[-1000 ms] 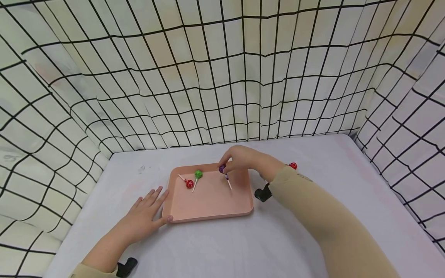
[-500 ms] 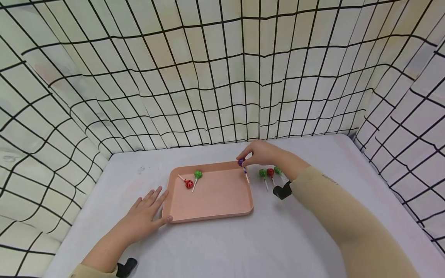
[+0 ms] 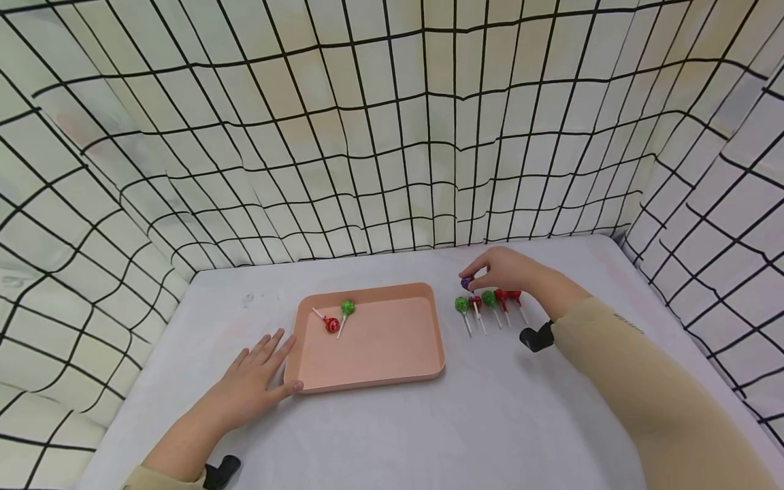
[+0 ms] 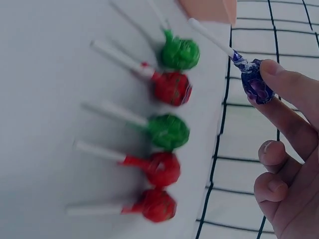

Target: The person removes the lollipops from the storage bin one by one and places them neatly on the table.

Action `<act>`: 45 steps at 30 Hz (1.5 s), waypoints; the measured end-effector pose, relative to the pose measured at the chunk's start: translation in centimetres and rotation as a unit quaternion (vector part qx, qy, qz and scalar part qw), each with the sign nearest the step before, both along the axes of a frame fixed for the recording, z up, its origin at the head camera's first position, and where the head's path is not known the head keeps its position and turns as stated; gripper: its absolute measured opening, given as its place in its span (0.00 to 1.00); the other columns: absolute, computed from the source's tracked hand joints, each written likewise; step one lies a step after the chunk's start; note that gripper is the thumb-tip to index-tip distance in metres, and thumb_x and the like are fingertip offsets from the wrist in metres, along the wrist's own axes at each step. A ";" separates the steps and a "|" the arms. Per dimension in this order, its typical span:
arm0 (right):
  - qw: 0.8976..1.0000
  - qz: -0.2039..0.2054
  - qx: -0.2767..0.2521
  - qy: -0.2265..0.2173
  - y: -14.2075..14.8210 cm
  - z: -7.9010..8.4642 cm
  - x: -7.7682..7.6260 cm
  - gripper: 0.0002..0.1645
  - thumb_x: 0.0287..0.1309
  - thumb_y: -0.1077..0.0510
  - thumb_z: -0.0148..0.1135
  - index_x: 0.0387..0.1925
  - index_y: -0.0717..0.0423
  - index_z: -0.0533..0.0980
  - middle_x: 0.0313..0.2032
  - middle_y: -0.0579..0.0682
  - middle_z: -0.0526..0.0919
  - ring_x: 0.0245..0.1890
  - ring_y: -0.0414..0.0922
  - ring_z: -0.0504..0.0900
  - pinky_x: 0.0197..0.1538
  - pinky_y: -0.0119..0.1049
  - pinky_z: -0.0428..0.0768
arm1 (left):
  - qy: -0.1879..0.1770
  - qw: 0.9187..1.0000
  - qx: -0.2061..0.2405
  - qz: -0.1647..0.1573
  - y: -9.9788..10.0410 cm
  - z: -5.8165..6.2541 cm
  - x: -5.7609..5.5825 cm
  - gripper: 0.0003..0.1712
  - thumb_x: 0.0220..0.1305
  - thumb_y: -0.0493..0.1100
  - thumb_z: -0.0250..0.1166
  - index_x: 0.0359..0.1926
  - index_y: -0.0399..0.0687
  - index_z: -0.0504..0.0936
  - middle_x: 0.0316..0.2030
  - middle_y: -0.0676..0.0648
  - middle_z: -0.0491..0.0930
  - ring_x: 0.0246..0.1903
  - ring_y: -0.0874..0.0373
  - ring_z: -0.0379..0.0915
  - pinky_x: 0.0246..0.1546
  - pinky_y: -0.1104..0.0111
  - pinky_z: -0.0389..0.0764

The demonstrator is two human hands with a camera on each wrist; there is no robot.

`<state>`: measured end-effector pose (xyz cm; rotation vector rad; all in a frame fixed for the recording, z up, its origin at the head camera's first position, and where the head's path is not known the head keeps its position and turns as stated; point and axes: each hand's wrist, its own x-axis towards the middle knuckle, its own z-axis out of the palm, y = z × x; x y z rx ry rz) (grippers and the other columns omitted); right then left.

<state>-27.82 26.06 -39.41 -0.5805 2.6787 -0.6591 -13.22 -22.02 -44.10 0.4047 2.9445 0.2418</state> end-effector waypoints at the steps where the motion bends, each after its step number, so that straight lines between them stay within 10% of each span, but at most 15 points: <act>1: 1.000 -0.006 0.004 -0.001 0.4 -0.1 0.0 0.21 0.61 0.48 0.69 0.56 0.46 0.83 0.52 0.51 0.83 0.48 0.48 0.77 0.45 0.40 0.80 | 0.000 1.000 -0.001 0.000 0.0 -0.1 0.0 0.53 0.62 0.73 0.58 0.78 0.51 0.53 0.77 0.41 0.47 0.75 0.38 0.41 0.71 0.38 0.44; 22: 0.998 -0.045 0.032 -0.016 7.9 -0.8 0.8 0.21 0.62 0.52 0.68 0.55 0.55 0.82 0.55 0.62 0.81 0.57 0.62 0.75 0.55 0.60 0.76 | 0.003 1.000 0.007 -0.004 -0.1 -0.3 0.0 0.53 0.62 0.72 0.58 0.78 0.51 0.53 0.78 0.41 0.46 0.75 0.39 0.41 0.71 0.38 0.45; 45: 0.997 -0.053 0.050 -0.030 9.7 -3.3 -0.2 0.18 0.63 0.54 0.67 0.54 0.53 0.83 0.56 0.65 0.79 0.59 0.67 0.72 0.59 0.68 0.70 | -0.002 1.000 -0.002 0.006 0.0 -0.2 0.0 0.54 0.61 0.73 0.59 0.78 0.52 0.53 0.78 0.41 0.47 0.75 0.39 0.41 0.71 0.38 0.44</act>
